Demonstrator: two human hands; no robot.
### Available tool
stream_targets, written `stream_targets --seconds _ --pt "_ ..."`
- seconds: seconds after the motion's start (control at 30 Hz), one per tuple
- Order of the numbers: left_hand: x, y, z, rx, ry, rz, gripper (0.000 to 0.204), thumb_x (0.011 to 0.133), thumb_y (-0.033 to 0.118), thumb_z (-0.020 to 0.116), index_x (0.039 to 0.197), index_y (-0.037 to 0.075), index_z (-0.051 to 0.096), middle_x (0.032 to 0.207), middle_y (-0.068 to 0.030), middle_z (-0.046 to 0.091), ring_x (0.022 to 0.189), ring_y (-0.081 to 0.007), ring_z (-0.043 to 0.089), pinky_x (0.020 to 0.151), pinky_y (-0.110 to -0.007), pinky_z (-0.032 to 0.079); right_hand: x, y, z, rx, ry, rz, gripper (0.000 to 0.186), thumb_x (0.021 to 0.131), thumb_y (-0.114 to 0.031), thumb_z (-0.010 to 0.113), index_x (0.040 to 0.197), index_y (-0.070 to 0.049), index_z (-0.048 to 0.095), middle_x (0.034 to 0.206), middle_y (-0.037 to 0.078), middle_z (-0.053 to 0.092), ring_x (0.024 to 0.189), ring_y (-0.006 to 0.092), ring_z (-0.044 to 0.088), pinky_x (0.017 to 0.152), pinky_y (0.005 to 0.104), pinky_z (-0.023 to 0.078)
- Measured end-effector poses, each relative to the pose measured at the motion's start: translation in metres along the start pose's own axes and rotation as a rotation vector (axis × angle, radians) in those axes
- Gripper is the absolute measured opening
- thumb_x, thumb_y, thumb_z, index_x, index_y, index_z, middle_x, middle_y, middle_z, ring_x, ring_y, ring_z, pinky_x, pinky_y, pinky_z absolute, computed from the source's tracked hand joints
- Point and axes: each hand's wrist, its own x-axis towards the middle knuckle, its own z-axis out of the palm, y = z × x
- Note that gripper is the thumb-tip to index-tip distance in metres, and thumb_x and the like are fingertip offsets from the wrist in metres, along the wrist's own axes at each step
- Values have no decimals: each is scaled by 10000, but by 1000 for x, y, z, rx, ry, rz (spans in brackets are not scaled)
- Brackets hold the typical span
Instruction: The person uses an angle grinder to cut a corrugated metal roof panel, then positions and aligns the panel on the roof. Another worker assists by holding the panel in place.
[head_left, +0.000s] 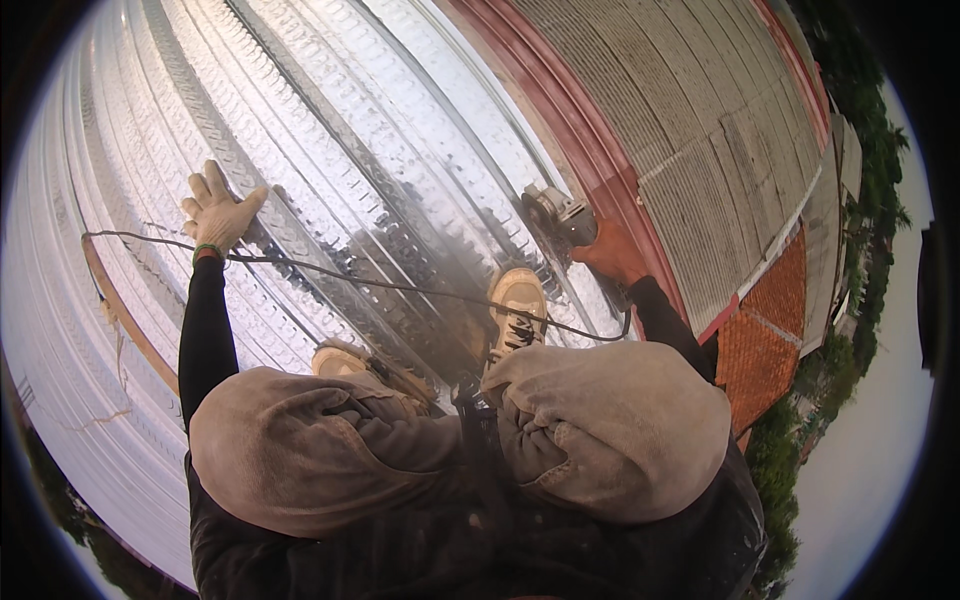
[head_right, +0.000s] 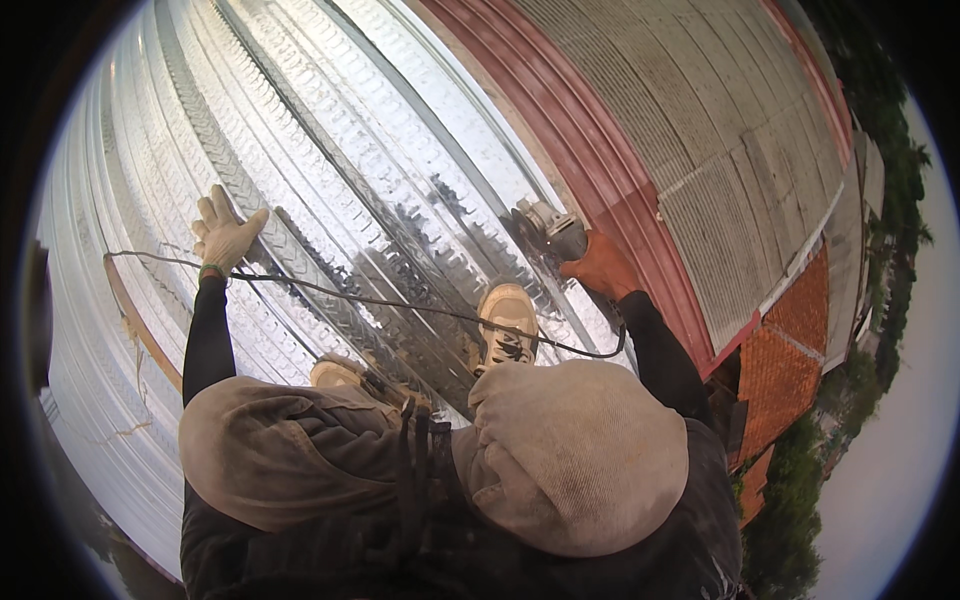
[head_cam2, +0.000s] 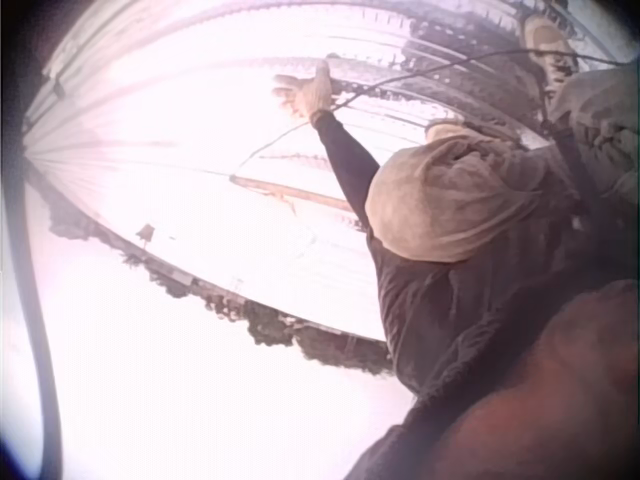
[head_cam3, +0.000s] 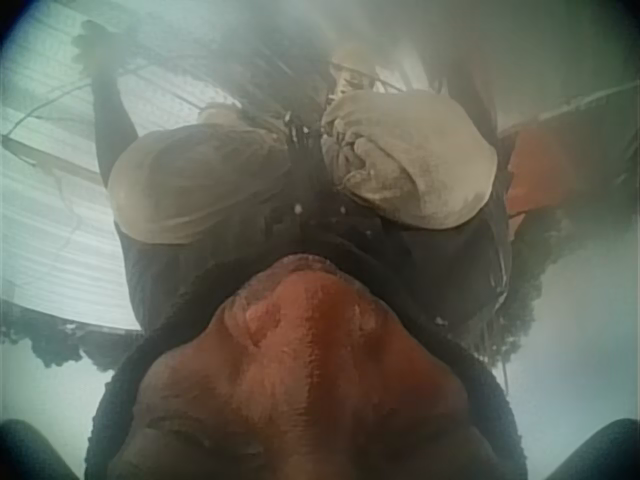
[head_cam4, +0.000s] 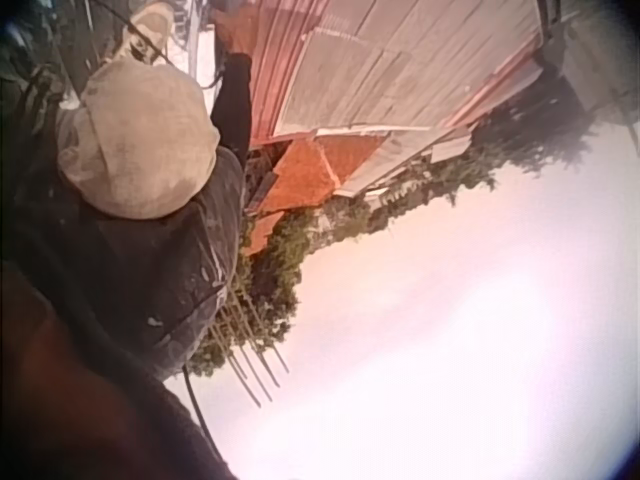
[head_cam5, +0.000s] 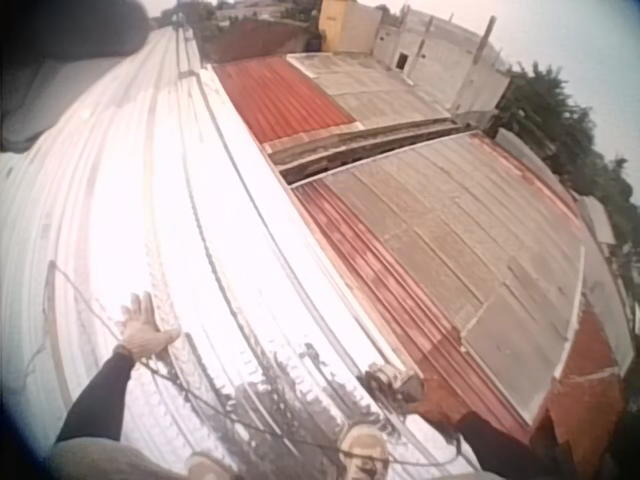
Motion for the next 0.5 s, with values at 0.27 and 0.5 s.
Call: stream_targets --seconds 0.27,0.5 --pt "3 0 1 -8 -8 3 1340 851 809 732 1828 189 56 1880 -258 26 1677 -635 51 1281 -789 102 -11 11 -1 17 -11 21 634 750 -292 863 1238 95 744 1136 294 799 1059 387 789 967 442 604" --pt "4 -5 7 1 29 4 1329 857 805 732 1827 183 69 1877 -252 49 1674 -625 86 1276 -787 127 -20 18 4 29 16 36 660 745 -297 868 1262 89 731 1159 297 795 1074 399 787 981 456 601"
